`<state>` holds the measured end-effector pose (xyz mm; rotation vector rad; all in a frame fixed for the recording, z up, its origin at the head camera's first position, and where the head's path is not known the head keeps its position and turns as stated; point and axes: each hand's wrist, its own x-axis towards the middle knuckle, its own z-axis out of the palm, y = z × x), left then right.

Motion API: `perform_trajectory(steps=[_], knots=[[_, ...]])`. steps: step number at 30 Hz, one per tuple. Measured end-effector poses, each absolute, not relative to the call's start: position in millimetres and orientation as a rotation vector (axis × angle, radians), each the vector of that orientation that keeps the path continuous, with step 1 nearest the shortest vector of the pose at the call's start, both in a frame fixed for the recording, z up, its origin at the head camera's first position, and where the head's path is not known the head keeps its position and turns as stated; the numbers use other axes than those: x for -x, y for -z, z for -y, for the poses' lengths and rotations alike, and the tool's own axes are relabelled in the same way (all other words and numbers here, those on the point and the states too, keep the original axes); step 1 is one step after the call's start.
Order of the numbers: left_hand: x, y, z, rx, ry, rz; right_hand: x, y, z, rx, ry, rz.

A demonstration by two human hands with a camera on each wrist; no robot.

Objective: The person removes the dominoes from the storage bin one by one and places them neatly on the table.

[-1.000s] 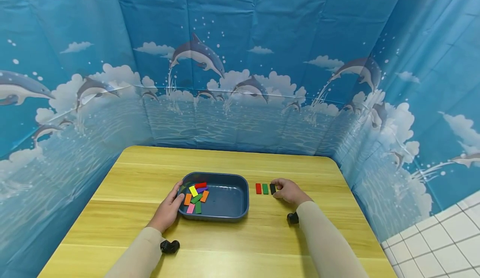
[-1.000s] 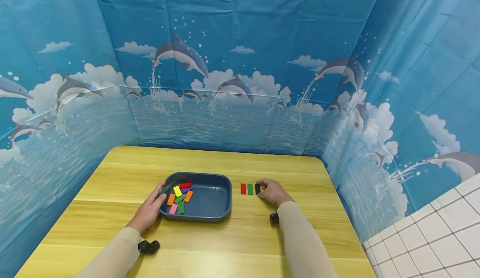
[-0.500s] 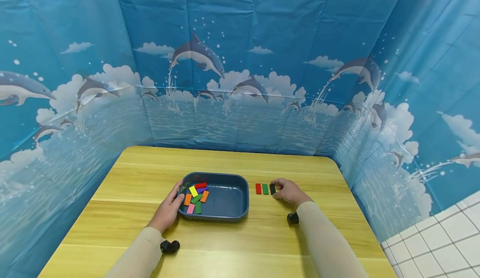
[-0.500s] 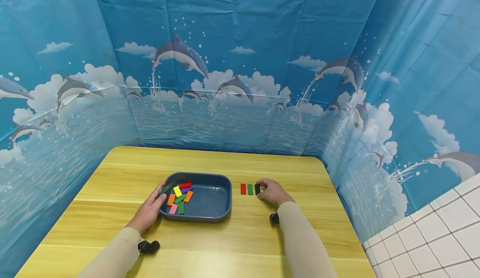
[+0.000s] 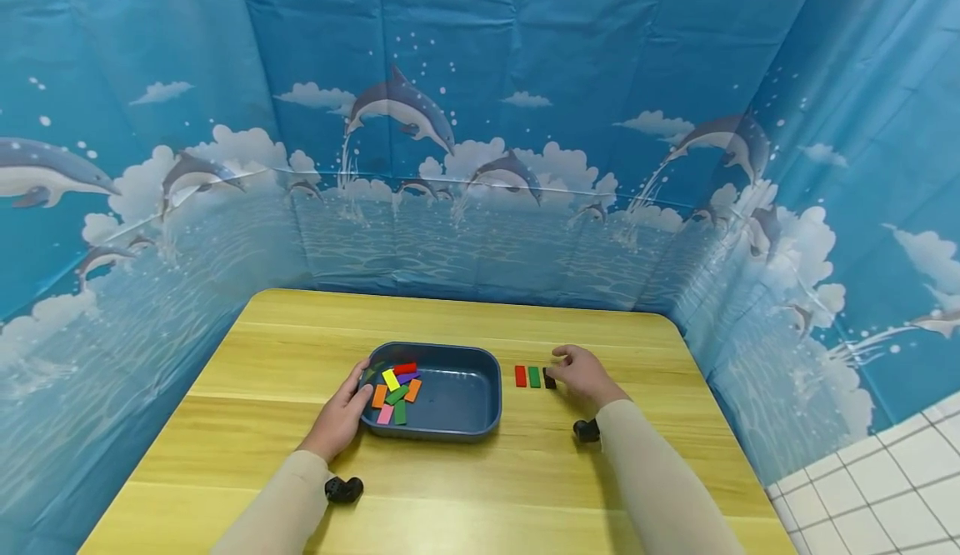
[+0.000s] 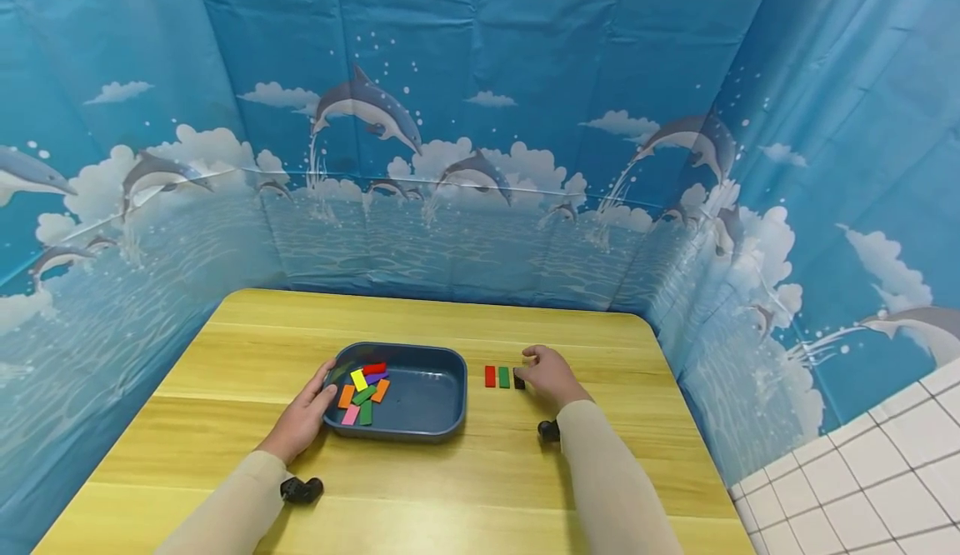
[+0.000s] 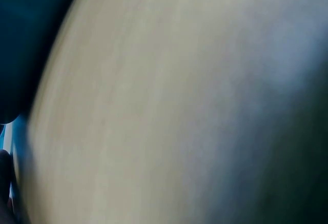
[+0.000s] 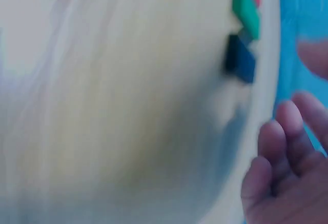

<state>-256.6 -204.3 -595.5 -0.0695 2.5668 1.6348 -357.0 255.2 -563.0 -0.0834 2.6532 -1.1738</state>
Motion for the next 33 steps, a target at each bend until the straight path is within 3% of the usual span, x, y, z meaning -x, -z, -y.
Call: perform_trajectory(steps=[5,15,23,33], knots=[[257.2,594.7,205.3,0.064,-1.613,-2.591,356.5,536.5,-221.8,0.109,1.187,-2.779],[257.9,595.8,205.5,0.087,-1.634,-2.561,343.0,502.5,-135.8,0.422,1.048,-2.894],[259.7,599.2,206.9,0.086,-1.636,-2.567,331.8,497.1,-84.8,0.621,1.001,-2.791],[260.4,601.3,205.3,0.089,-1.64,-2.566,332.1,507.1,-47.6,0.588,0.907,-2.756]])
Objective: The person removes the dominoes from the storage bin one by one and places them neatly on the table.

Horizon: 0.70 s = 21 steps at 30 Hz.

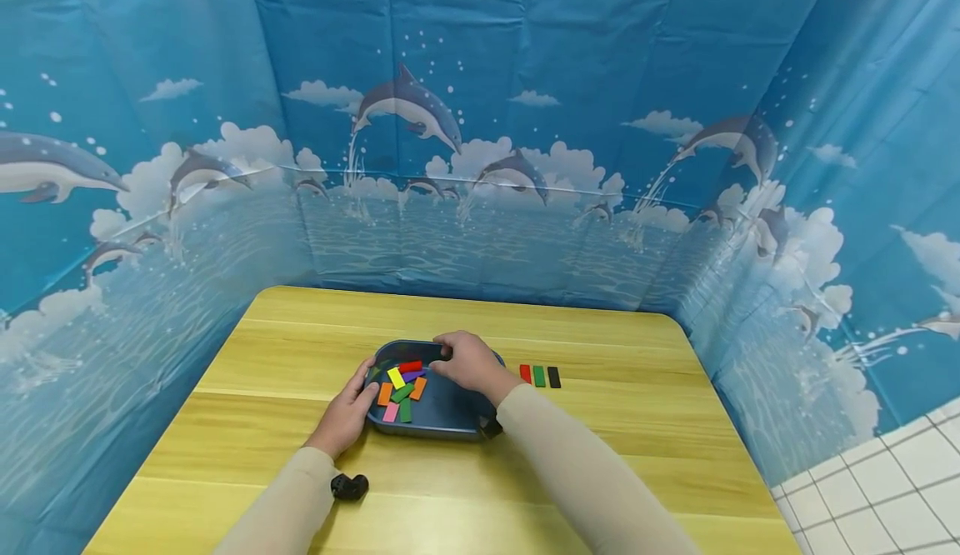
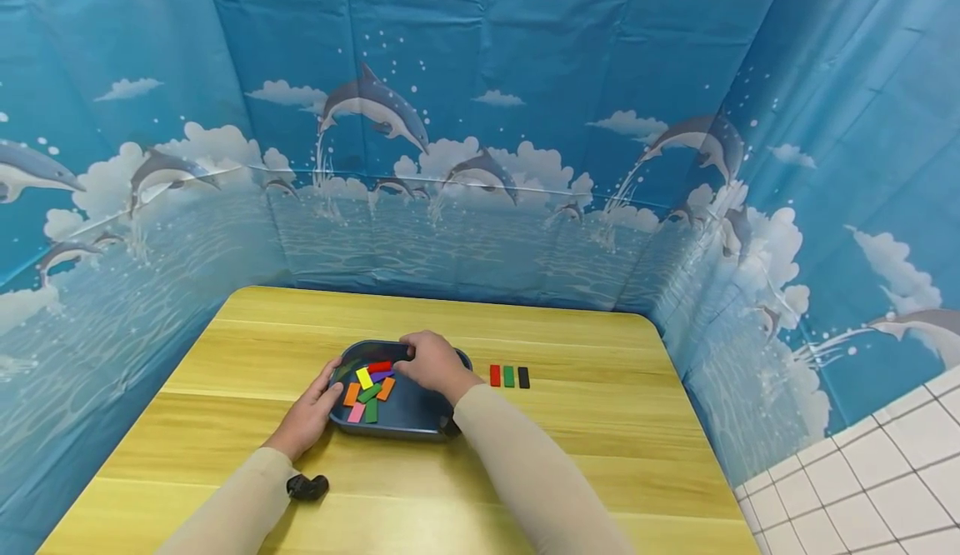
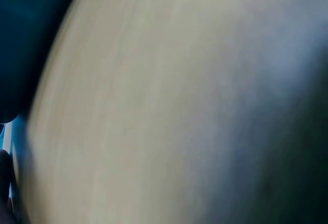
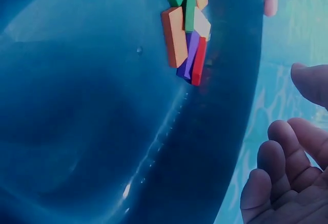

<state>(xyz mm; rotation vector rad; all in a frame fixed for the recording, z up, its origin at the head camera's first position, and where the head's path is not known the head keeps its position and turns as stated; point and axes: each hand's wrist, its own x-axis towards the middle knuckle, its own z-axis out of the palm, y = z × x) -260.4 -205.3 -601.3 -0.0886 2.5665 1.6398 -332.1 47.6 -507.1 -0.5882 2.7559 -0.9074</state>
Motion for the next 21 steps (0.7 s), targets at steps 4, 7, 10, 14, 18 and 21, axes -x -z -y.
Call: perform_trajectory(steps=[4,7,10,14,18,21], knots=[[260.7,601.0,204.3,0.085,-1.641,-2.573,336.2,511.4,-40.9,0.588,0.923,-2.736],[259.7,600.3,203.4,0.083,-1.642,-2.578,339.0,515.7,-37.1,0.585,0.932,-2.707],[258.0,599.0,202.7,0.085,-1.644,-2.579,342.2,519.8,-34.3,0.575,0.934,-2.674],[256.3,597.5,202.2,0.091,-1.652,-2.578,346.8,524.0,-31.9,0.56,0.939,-2.63],[256.8,597.9,202.7,0.089,-1.64,-2.595,351.6,527.3,-30.2,0.567,0.915,-2.602],[257.4,598.2,202.9,0.086,-1.64,-2.6,355.1,530.2,-29.1,0.593,0.873,-2.598]])
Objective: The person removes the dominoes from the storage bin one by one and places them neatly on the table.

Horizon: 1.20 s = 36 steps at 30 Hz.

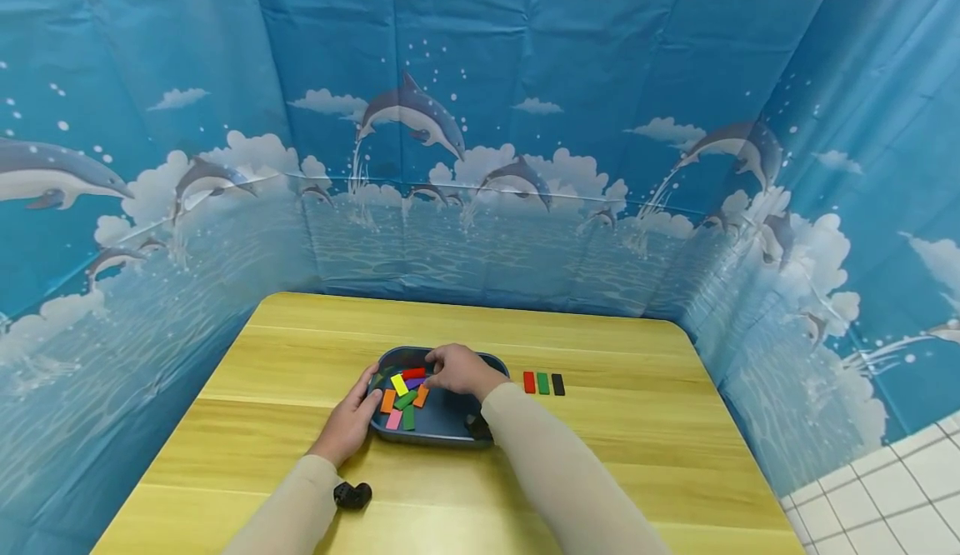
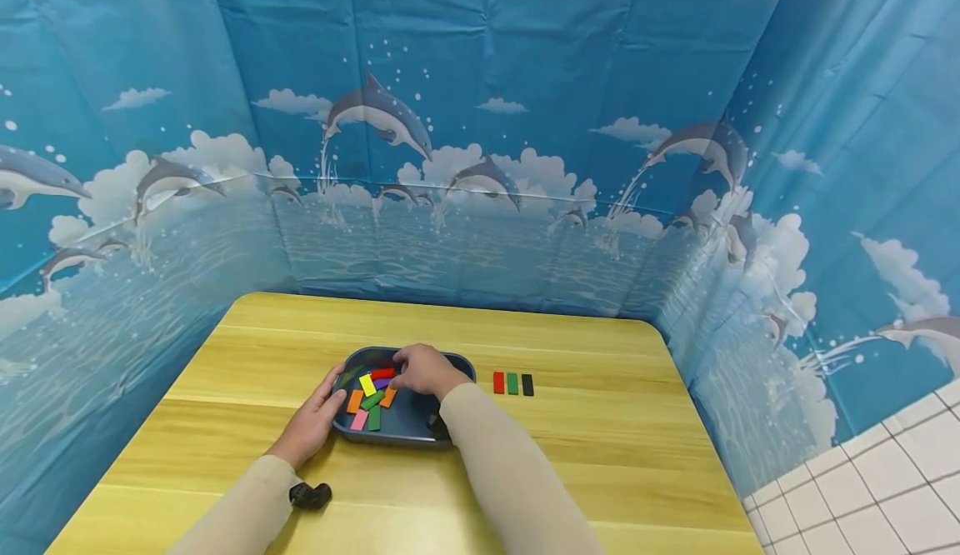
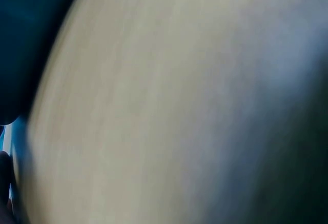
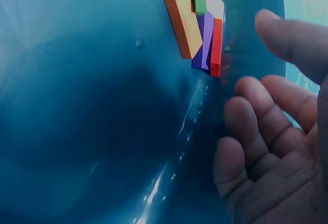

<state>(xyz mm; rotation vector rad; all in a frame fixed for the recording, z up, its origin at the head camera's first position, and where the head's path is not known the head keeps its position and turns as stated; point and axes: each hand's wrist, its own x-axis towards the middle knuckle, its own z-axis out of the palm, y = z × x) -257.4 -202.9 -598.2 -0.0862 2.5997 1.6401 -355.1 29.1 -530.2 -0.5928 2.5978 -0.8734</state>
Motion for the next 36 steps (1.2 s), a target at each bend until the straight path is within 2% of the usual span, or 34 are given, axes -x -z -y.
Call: perform_trajectory(steps=[18,28,36], knots=[[253.3,594.5,200.3,0.081,-1.652,-2.599,358.3,563.0,-26.6,0.646,0.71,-2.58],[256.4,598.0,202.7,0.091,-1.642,-2.602,358.0,566.8,-19.3,0.683,0.538,-2.676],[257.0,598.6,201.4,0.101,-1.646,-2.613,358.0,565.5,-24.5,0.656,0.667,-2.644]])
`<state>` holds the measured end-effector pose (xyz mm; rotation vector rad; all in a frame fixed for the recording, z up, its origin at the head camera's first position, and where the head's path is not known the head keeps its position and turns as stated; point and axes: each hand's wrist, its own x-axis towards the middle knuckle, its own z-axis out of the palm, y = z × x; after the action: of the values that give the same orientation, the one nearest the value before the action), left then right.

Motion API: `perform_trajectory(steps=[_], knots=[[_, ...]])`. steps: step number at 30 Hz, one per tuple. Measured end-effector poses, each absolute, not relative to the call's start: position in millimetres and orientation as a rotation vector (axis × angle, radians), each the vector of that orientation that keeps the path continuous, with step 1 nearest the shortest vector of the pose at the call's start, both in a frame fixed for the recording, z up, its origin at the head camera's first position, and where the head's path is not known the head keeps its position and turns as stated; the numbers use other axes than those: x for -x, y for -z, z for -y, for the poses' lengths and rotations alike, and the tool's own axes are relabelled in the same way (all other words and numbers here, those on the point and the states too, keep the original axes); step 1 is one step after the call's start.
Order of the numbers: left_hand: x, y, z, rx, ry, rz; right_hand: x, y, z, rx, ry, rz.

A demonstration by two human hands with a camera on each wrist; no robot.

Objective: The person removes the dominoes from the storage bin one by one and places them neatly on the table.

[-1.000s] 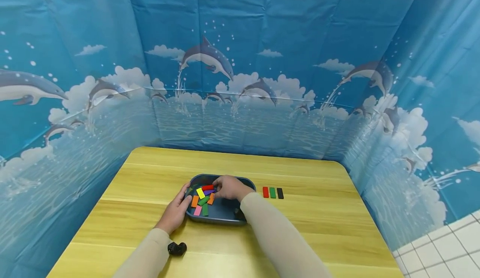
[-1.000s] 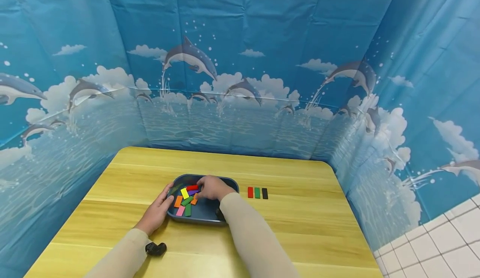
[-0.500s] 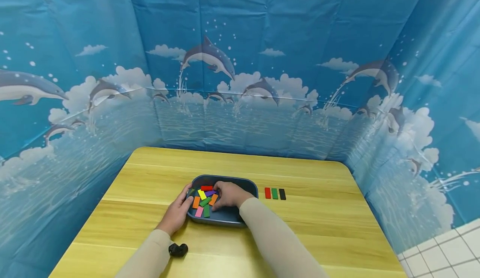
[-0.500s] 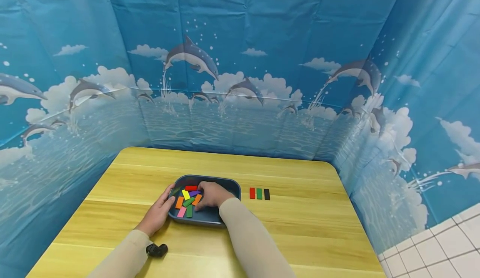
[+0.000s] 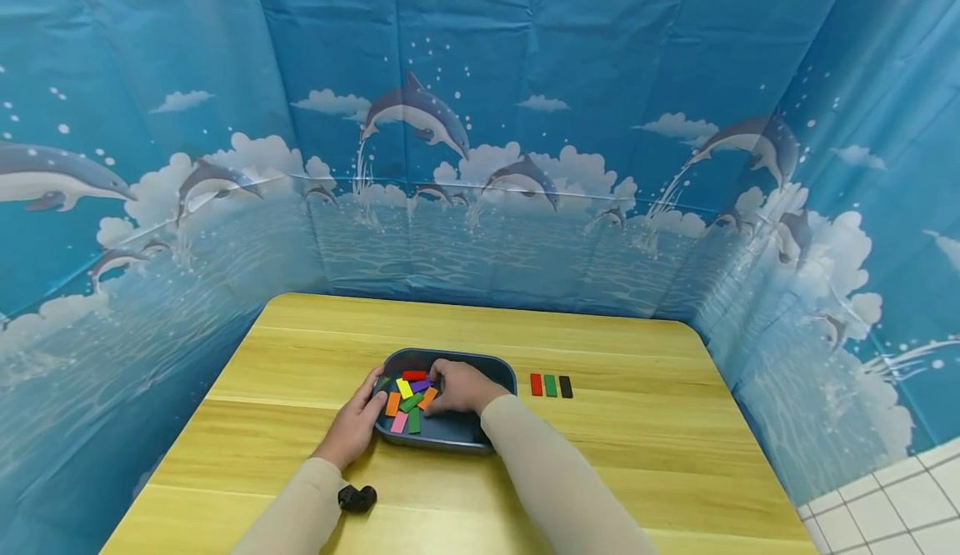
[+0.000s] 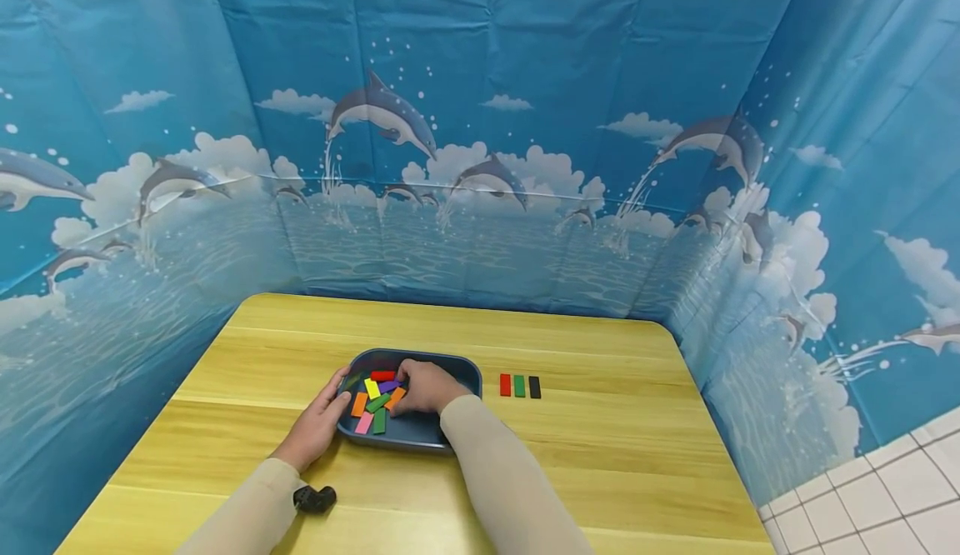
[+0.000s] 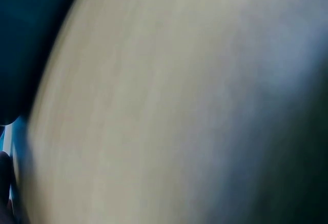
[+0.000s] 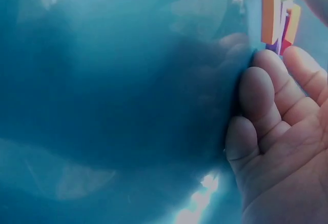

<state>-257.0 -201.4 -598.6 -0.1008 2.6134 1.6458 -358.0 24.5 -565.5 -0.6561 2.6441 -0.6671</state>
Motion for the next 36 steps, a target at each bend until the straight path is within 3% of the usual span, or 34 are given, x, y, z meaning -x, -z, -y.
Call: perform_trajectory(steps=[17,36], knots=[[258.5,599.7,202.6,0.079,-1.657,-2.593,356.0,565.3,-15.9,0.726,0.419,-2.725],[262.9,607.4,206.3,0.086,-1.658,-2.601,360.1,570.6,-27.6,0.69,0.718,-2.586]])
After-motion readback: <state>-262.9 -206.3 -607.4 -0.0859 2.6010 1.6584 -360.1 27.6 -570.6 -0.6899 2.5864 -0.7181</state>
